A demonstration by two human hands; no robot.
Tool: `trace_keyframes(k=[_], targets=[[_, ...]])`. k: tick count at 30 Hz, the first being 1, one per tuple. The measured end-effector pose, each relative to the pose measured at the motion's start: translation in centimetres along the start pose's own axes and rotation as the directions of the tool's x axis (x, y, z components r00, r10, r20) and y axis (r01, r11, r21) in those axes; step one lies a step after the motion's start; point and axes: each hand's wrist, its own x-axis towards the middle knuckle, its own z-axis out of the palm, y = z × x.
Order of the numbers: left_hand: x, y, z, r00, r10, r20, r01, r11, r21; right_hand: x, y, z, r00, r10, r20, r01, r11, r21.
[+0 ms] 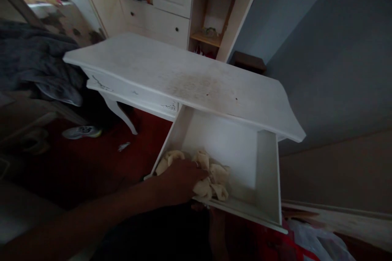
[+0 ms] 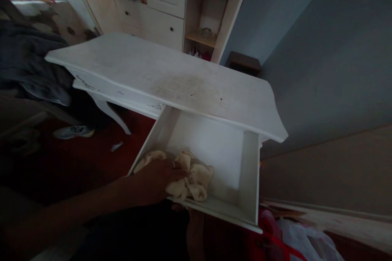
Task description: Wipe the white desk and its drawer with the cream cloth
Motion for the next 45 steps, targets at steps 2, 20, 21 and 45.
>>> trace_keyframes(k=[2, 20, 21, 45], targets=[[-1.0, -1.2, 0.1, 0.999, 0.03, -0.039, -0.029, 0.999, 0.021, -0.1, -0.3, -0.1, 1.0, 0.005, 0.012, -0.005, 1.0, 0.016], [7.6, -8.6, -2.8, 0.885, 0.155, -0.439, 0.11, 0.847, 0.52, 0.1, -1.5, -0.8, 0.999, 0.042, -0.017, -0.041, 0.998, 0.051], [8.2, -8.8, -3.1, 0.874, 0.14, -0.465, 0.137, 0.847, 0.514, 0.1, -1.5, -0.8, 0.999, 0.042, -0.019, -0.041, 0.998, 0.052], [10.2, -9.8, -3.5, 0.908, 0.242, -0.342, 0.01, 0.803, 0.595, 0.5, -1.7, -0.5, 0.999, 0.041, -0.017, -0.04, 0.995, 0.094]])
